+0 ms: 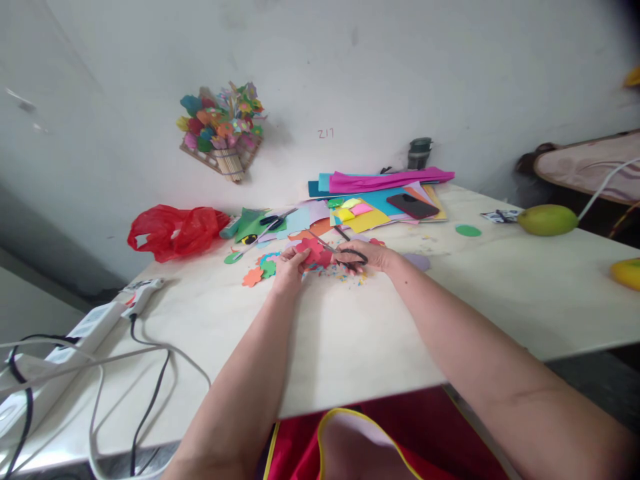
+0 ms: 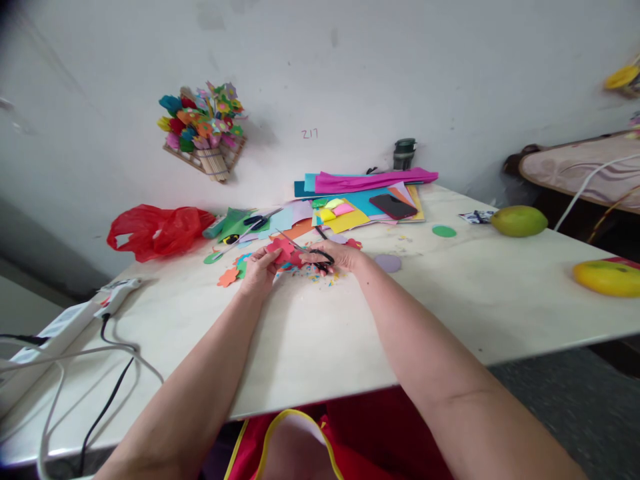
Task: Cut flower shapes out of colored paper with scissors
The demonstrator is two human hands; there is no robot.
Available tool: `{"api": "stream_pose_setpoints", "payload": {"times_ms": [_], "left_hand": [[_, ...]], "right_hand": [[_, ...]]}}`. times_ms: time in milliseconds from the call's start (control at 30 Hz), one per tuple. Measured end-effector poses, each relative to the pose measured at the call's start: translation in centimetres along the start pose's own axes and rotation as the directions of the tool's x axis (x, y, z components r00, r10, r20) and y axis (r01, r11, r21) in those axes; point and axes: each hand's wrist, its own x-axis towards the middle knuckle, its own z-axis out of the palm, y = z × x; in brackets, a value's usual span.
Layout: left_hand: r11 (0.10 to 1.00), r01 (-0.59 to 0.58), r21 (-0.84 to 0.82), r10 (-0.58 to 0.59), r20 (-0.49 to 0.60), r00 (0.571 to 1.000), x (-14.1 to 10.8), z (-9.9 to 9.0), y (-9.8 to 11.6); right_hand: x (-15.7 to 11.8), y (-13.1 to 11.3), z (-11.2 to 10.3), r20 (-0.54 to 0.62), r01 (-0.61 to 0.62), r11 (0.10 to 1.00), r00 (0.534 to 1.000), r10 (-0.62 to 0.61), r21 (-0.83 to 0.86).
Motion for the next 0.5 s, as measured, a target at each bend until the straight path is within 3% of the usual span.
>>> {"api": "stream_pose_setpoints", "payload": {"times_ms": [500], "left_hand": [[1.000, -0.004, -0.026, 0.004, -0.025, 1.000, -0.05, 0.06, -0.07]], "right_hand": [[0.17, -0.05, 0.50, -0.033, -0.003, 0.999, 0.999, 0.004, 0.033]]}}
